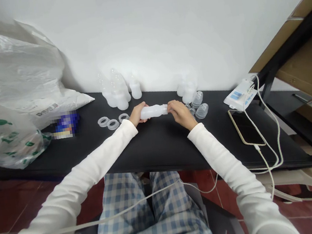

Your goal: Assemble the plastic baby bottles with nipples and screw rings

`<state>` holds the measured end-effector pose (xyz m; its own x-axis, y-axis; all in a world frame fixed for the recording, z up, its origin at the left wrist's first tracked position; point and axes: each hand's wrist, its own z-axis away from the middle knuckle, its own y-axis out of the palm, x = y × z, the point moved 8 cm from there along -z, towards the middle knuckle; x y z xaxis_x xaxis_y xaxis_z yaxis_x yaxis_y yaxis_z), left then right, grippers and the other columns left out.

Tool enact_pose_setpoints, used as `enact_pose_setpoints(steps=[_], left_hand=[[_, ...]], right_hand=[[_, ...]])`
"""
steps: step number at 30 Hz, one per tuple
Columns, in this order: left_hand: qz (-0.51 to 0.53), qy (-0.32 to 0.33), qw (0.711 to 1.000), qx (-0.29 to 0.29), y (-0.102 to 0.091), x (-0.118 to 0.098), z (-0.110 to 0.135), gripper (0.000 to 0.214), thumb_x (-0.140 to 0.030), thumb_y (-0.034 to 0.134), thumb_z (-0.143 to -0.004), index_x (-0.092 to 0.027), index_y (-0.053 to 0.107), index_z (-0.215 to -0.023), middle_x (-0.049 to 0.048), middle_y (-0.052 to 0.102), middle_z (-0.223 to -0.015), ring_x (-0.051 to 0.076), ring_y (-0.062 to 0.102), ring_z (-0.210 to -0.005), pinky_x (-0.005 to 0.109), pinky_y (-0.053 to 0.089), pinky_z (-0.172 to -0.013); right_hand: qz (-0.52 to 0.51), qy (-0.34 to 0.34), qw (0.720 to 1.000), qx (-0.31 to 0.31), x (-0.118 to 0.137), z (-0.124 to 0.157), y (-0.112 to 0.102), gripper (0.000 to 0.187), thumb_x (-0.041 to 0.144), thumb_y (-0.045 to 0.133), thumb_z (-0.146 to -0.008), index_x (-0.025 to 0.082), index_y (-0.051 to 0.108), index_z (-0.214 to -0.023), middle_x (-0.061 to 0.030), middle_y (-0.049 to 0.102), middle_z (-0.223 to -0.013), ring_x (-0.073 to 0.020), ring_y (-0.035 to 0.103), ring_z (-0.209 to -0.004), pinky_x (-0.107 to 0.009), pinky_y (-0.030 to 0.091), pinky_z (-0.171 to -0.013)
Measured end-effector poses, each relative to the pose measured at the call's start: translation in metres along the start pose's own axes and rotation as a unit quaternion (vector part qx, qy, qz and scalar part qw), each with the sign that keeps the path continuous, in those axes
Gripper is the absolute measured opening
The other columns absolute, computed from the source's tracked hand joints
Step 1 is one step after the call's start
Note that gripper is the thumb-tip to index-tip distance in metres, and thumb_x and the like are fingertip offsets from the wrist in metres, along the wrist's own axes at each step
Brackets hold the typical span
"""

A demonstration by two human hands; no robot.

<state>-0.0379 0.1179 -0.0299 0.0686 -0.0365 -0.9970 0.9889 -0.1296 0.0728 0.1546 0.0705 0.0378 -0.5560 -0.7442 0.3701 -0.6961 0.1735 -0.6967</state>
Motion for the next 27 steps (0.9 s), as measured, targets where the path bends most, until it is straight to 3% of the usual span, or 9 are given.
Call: enact_pose_setpoints(steps=[5,9,12,14,17,20,22,25,27], left_hand=[[-0.003,-0.069,0.998,0.011,0.001,0.002,0.002,0.044,-0.062,0.042,-0.09,-0.021,0.051,-0.077,0.0025,0.055,-0.041,0.01,0.035,-0.024,0.021,0.014,-0.031],[0.011,-0.028,1.0,0.008,0.002,-0.005,0.004,0.046,-0.064,0.045,-0.089,-0.02,0.051,-0.076,0.0014,0.056,-0.043,0.009,0.037,-0.026,0.021,0.017,-0.032],[0.015,0.007,1.0,-0.004,0.002,-0.009,0.005,0.05,-0.069,0.05,-0.088,-0.02,0.053,-0.079,-0.0014,0.054,-0.047,0.008,0.041,-0.03,0.02,0.018,-0.032],[0.012,0.036,0.999,-0.003,0.003,-0.012,0.007,0.048,-0.068,0.055,-0.087,-0.02,0.055,-0.082,-0.0033,0.052,-0.05,0.008,0.044,-0.034,0.019,0.019,-0.033],[0.017,0.095,0.995,-0.007,0.005,-0.022,0.01,0.044,-0.063,0.068,-0.082,-0.021,0.057,-0.085,-0.0034,0.055,-0.062,0.007,0.046,-0.042,0.019,0.025,-0.034],[0.027,0.15,0.988,-0.027,0.003,-0.031,0.012,0.041,-0.057,0.075,-0.078,-0.02,0.062,-0.09,-0.0009,0.061,-0.079,0.006,0.049,-0.053,0.018,0.036,-0.04],[0.032,0.17,0.984,-0.037,0.002,-0.034,0.013,0.04,-0.056,0.076,-0.078,-0.02,0.065,-0.093,0.0006,0.062,-0.085,0.008,0.052,-0.06,0.019,0.04,-0.043],[0.031,0.168,0.983,-0.06,-0.002,-0.03,0.01,0.039,-0.056,0.074,-0.081,-0.019,0.066,-0.093,0.0016,0.063,-0.088,0.008,0.053,-0.062,0.019,0.039,-0.043],[0.02,0.154,0.985,-0.081,-0.005,-0.025,0.008,0.038,-0.055,0.072,-0.084,-0.019,0.065,-0.093,0.001,0.064,-0.087,0.007,0.05,-0.058,0.019,0.038,-0.043]], right_hand=[[0.026,-0.037,0.999,0.025,0.009,0.002,0.003,0.031,0.025,0.038,-0.103,0.027,0.065,-0.088,-0.0111,0.07,-0.107,-0.0265,0.064,-0.098,-0.045,0.052,-0.087],[-0.031,-0.002,0.999,-0.007,0.003,0.003,-0.005,0.021,0.039,0.049,-0.103,0.029,0.067,-0.107,-0.0089,0.071,-0.117,-0.0266,0.066,-0.106,-0.047,0.054,-0.095],[-0.045,0.034,0.998,-0.026,-0.006,0.002,-0.008,0.032,0.05,0.054,-0.1,0.029,0.065,-0.122,-0.0087,0.071,-0.121,-0.0269,0.067,-0.105,-0.047,0.055,-0.095],[-0.033,0.049,0.998,-0.032,-0.011,0.001,-0.008,0.038,0.055,0.049,-0.101,0.027,0.065,-0.121,-0.0098,0.072,-0.117,-0.027,0.067,-0.101,-0.046,0.055,-0.092],[0.014,0.071,0.996,-0.043,-0.017,0.001,-0.008,0.047,0.06,0.037,-0.103,0.025,0.067,-0.098,-0.0101,0.072,-0.097,-0.0268,0.063,-0.091,-0.046,0.051,-0.087],[0.066,0.086,0.994,-0.015,-0.019,0.002,0.0,0.061,0.061,0.027,-0.105,0.026,0.056,-0.064,-0.0073,0.06,-0.068,-0.0253,0.056,-0.078,-0.045,0.045,-0.087],[0.082,0.09,0.993,0.003,-0.019,0.003,0.005,0.066,0.06,0.023,-0.106,0.026,0.05,-0.056,-0.0065,0.055,-0.061,-0.0251,0.053,-0.076,-0.045,0.042,-0.089],[0.092,0.093,0.991,-0.011,-0.019,0.004,0.005,0.064,0.059,0.021,-0.106,0.026,0.062,-0.07,-0.0071,0.062,-0.07,-0.0257,0.055,-0.079,-0.045,0.042,-0.089],[0.086,0.092,0.992,-0.013,-0.018,0.004,0.004,0.053,0.06,0.029,-0.105,0.025,0.069,-0.1,-0.008,0.07,-0.088,-0.027,0.059,-0.088,-0.046,0.042,-0.09]])
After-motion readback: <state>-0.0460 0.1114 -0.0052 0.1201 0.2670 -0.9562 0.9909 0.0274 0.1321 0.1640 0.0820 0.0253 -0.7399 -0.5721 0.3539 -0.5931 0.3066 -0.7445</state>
